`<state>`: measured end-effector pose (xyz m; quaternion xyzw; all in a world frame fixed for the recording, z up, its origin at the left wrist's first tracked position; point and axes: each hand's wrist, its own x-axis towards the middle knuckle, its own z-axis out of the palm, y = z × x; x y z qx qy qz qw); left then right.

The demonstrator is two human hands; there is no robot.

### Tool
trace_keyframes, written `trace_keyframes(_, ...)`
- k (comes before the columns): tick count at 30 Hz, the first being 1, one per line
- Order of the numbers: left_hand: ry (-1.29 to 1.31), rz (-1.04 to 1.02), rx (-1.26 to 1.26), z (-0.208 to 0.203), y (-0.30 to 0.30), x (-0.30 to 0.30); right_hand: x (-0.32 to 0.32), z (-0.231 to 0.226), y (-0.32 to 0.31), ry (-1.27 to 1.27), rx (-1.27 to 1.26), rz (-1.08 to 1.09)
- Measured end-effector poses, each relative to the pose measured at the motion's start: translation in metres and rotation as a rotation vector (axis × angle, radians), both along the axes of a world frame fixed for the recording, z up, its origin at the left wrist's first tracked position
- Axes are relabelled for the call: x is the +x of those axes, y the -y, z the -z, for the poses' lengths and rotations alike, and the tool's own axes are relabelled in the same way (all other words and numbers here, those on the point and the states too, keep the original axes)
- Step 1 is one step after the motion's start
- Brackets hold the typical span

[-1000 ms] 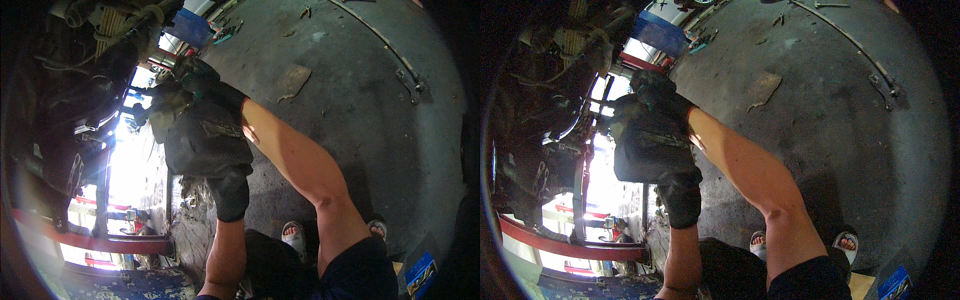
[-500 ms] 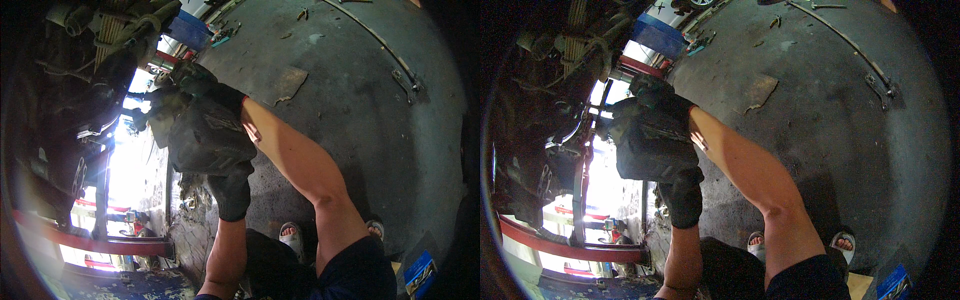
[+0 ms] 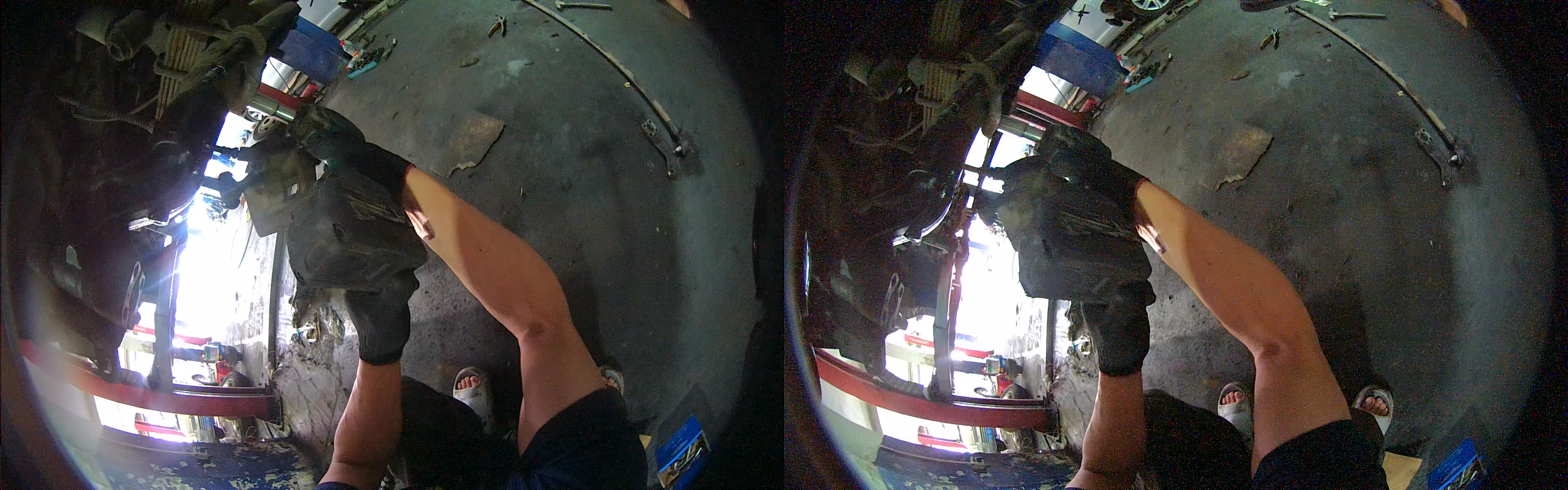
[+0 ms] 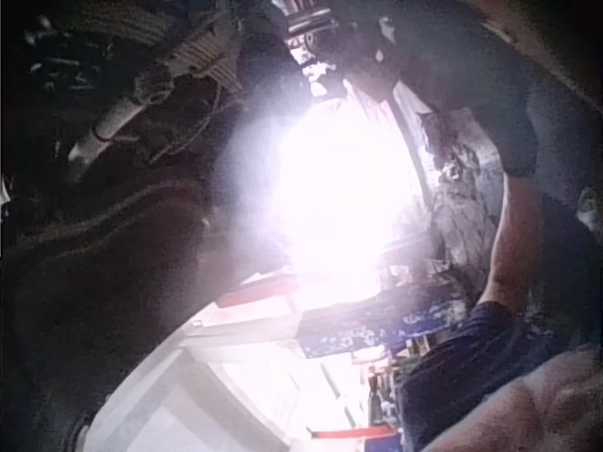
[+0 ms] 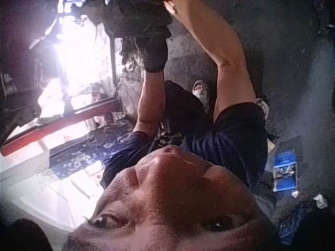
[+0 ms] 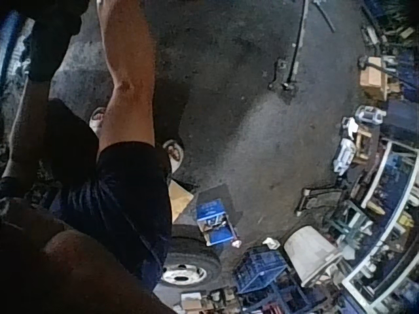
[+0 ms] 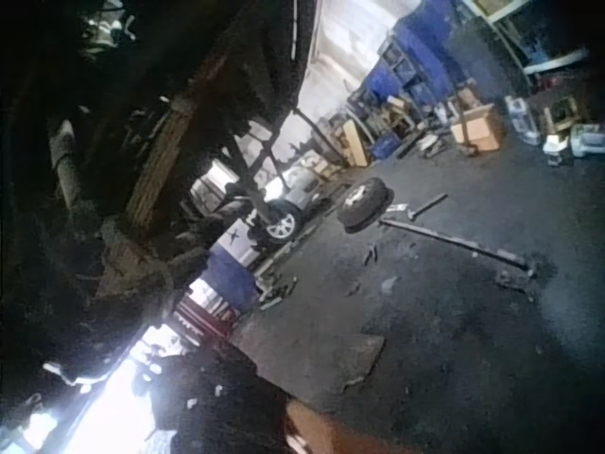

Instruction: The person walks through a cluttered auto repair shop, selects a tool, and uses a cordless impact wrench to remove bolts from the underside of a raised vehicle. The person then removes a large metal component from the vehicle's undercarriage.

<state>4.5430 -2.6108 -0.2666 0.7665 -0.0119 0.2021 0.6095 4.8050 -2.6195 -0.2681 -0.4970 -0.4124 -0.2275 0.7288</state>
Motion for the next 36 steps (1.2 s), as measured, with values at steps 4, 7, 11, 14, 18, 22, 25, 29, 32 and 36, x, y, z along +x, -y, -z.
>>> trace_keyframes(4, -0.041, -0.04, 0.216, 0.001, -0.008, 0.0, -0.011, 0.017, 0.002, -0.02, -0.033, -0.045)
trace_keyframes(7, -0.031, -0.004, 0.279, 0.001, -0.016, -0.002, -0.012, 0.021, 0.0, -0.029, -0.043, -0.063)
trace_keyframes(11, -0.246, -0.032, 0.448, -0.006, -0.033, -0.008, -0.003, 0.011, -0.002, -0.036, -0.023, -0.08)
trace_keyframes(14, -0.161, 0.04, 0.345, -0.006, -0.044, -0.012, 0.005, 0.005, -0.001, -0.05, -0.006, -0.097)
trace_keyframes(18, -0.271, 0.008, 0.371, -0.011, -0.064, -0.012, -0.002, 0.018, 0.007, -0.194, -0.032, -0.244)
trace_keyframes(22, -0.208, -0.088, 0.115, -0.011, -0.071, 0.001, -0.018, 0.05, 0.033, -0.324, 0.009, -0.436)
trace_keyframes(25, -0.021, 0.03, 0.253, -0.016, -0.066, 0.012, -0.029, 0.077, 0.071, -0.541, 0.025, -0.675)
trace_keyframes(29, -0.078, 0.081, 0.164, -0.034, -0.043, 0.039, -0.053, 0.109, 0.129, -0.79, 0.017, -0.852)
trace_keyframes(32, -0.141, 0.075, 0.389, -0.055, -0.023, 0.076, -0.08, 0.117, 0.165, -0.953, -0.018, -0.848)
trace_keyframes(36, -0.173, 0.187, 0.737, -0.059, 0.006, 0.118, -0.13, 0.126, 0.203, -1.214, -0.107, -0.706)
